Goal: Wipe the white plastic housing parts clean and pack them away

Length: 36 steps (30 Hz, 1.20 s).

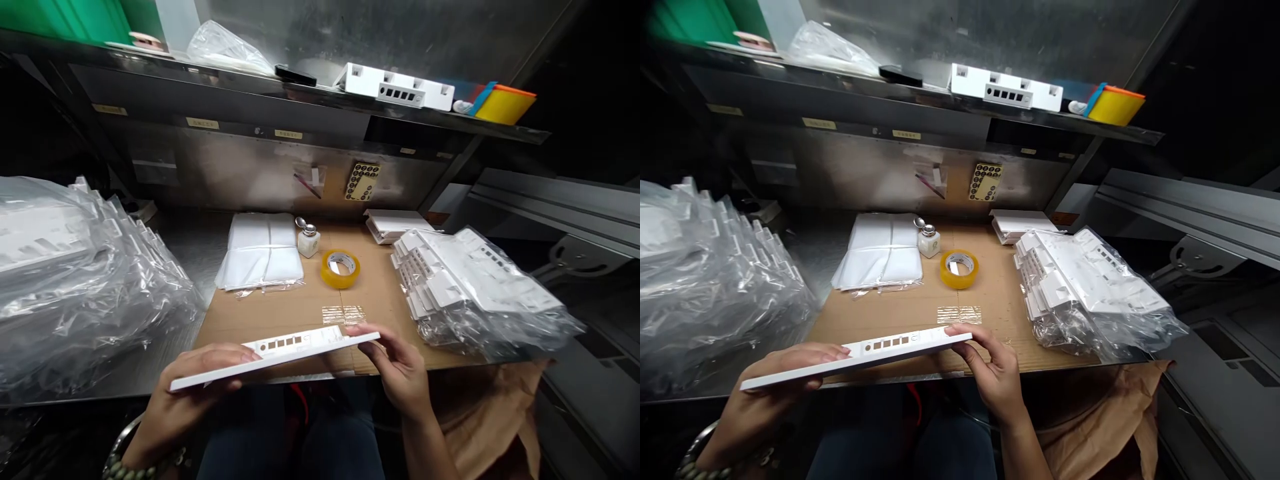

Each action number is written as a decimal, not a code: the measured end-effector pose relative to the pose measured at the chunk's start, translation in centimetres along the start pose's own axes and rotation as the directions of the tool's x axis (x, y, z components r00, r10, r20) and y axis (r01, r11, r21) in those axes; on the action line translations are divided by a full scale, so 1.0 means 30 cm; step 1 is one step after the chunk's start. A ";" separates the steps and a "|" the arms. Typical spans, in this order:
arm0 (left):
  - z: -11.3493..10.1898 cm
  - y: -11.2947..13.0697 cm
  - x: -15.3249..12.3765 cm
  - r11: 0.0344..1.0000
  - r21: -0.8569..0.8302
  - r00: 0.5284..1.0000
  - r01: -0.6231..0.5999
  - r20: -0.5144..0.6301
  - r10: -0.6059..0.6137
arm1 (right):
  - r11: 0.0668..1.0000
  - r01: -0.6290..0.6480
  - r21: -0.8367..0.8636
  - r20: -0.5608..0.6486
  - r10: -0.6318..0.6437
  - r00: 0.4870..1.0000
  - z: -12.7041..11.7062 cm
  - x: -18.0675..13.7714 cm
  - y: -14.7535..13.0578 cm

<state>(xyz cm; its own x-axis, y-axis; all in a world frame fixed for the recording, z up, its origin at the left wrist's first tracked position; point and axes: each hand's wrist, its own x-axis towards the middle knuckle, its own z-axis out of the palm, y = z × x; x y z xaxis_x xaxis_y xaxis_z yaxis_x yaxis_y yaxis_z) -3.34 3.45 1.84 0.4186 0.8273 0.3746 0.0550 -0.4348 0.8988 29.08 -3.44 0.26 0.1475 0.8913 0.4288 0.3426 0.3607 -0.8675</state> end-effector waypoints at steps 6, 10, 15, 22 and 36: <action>0.009 0.021 0.017 0.996 -0.082 0.999 -0.041 0.028 0.043 | 1.000 0.000 -0.005 0.015 0.000 1.000 -0.008 -0.026 0.052; 0.023 0.044 0.026 0.993 -0.112 0.998 0.038 0.049 -0.033 | 0.998 0.011 0.055 -0.010 -0.011 1.000 0.000 -0.052 0.086; 0.077 0.034 0.030 0.866 -0.465 0.869 0.181 -0.336 -0.362 | 0.973 0.202 0.112 0.007 -0.204 0.979 0.003 -0.064 0.093; 0.025 0.009 0.022 0.029 -0.960 0.465 0.280 0.109 -0.878 | 0.851 0.524 0.042 0.367 -0.501 0.784 0.001 0.033 0.016; -0.040 0.074 -0.024 0.092 -0.990 0.471 0.104 -0.032 -0.881 | 0.779 0.190 -0.598 0.484 0.162 0.860 0.008 0.731 0.410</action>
<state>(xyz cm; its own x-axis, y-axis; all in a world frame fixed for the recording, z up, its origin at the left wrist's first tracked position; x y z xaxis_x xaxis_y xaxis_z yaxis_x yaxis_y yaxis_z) -4.62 2.30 3.85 0.1195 0.7845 -0.6085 -0.8491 0.3983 0.3469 36.32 20.60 -1.07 -0.2672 0.9578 0.1063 0.8495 0.2862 -0.4431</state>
